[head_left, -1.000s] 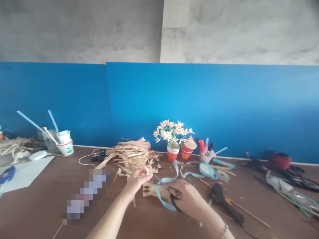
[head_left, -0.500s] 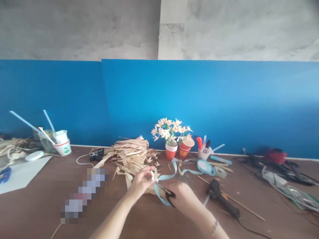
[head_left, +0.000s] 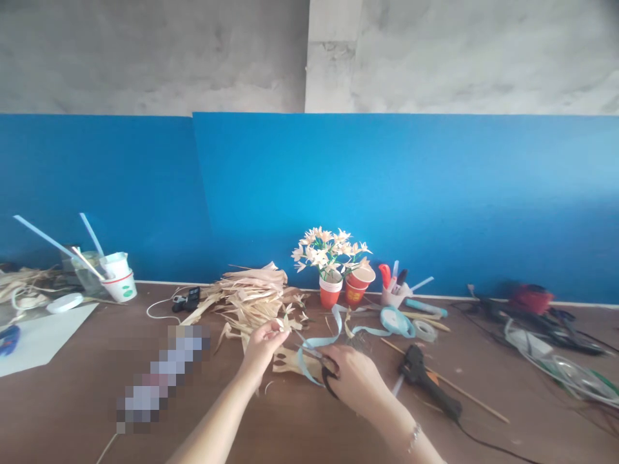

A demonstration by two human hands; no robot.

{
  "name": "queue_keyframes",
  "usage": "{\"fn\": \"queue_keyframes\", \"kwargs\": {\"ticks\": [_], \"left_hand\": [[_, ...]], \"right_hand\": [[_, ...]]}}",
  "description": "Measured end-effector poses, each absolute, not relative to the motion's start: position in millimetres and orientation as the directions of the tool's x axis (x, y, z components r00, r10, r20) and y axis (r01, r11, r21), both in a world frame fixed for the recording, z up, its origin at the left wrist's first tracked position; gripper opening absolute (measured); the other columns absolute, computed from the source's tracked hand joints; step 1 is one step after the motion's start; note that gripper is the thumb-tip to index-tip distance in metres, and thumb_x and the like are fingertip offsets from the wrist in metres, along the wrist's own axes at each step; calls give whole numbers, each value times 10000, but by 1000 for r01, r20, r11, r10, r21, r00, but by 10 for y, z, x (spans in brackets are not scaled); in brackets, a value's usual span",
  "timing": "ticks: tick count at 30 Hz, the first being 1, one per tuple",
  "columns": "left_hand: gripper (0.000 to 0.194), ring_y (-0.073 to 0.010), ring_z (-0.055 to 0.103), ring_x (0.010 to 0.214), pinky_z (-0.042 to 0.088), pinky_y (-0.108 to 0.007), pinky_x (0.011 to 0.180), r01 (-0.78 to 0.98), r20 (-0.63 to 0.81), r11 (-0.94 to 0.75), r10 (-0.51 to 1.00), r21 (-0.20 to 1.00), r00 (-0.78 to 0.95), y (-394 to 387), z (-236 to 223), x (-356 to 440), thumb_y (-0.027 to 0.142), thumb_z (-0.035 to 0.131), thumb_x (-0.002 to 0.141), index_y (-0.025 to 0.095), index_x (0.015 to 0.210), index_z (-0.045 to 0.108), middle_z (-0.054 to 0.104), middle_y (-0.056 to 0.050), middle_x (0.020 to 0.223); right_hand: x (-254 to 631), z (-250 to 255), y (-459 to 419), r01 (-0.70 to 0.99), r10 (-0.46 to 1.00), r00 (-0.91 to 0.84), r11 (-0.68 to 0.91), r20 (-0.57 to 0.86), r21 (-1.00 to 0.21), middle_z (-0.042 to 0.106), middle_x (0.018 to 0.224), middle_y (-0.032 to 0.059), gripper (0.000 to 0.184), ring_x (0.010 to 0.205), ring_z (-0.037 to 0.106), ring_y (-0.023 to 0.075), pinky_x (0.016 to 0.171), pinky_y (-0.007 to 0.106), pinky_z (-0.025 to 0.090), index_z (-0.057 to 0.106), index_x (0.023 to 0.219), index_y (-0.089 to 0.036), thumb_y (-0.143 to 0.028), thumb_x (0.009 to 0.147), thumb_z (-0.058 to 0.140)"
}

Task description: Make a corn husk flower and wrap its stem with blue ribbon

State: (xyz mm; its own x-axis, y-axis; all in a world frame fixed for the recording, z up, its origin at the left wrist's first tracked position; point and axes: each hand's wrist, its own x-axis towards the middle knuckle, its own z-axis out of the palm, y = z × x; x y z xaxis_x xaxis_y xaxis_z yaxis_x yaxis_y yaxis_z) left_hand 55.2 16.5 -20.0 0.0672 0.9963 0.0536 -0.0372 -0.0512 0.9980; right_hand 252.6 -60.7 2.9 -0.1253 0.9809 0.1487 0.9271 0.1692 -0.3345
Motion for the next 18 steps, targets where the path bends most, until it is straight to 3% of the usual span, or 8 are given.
{"fn": "queue_keyframes", "kwargs": {"ticks": [4,8,12,18], "left_hand": [[277,-227,634,784,441,-281,710,14,52,-51,999,999,-15,214,-234,531,414,686,617,173,719,595,667,-26,722],[271,-229,637,786,452,-288,723,72,98,-99,995,992,14,245,-211,555,426,657,644,168,712,610,675,-33,723],[244,-234,651,772,471,-302,709,258,148,-171,984,951,103,324,-171,620,414,608,685,170,707,610,688,-48,732],[144,-189,661,778,467,-260,713,494,237,-378,916,784,324,568,-180,927,285,557,749,177,748,653,715,-44,793]], "right_hand": [[2503,-1,-603,969,998,-18,31,54,-244,720,884,79,365,845,657,240,631,260,385,608,1047,-203,-159,702,499],[2344,-3,-683,969,995,-102,101,7,-227,729,833,75,238,782,674,232,613,256,377,651,904,-213,-210,706,520],[2167,-17,-761,952,982,-191,184,-4,-244,731,813,72,175,750,672,217,594,244,377,675,792,-217,-250,716,520],[2163,-51,-757,947,982,-190,189,22,-261,725,846,76,195,765,659,217,620,251,390,666,811,-208,-208,681,520]]}}
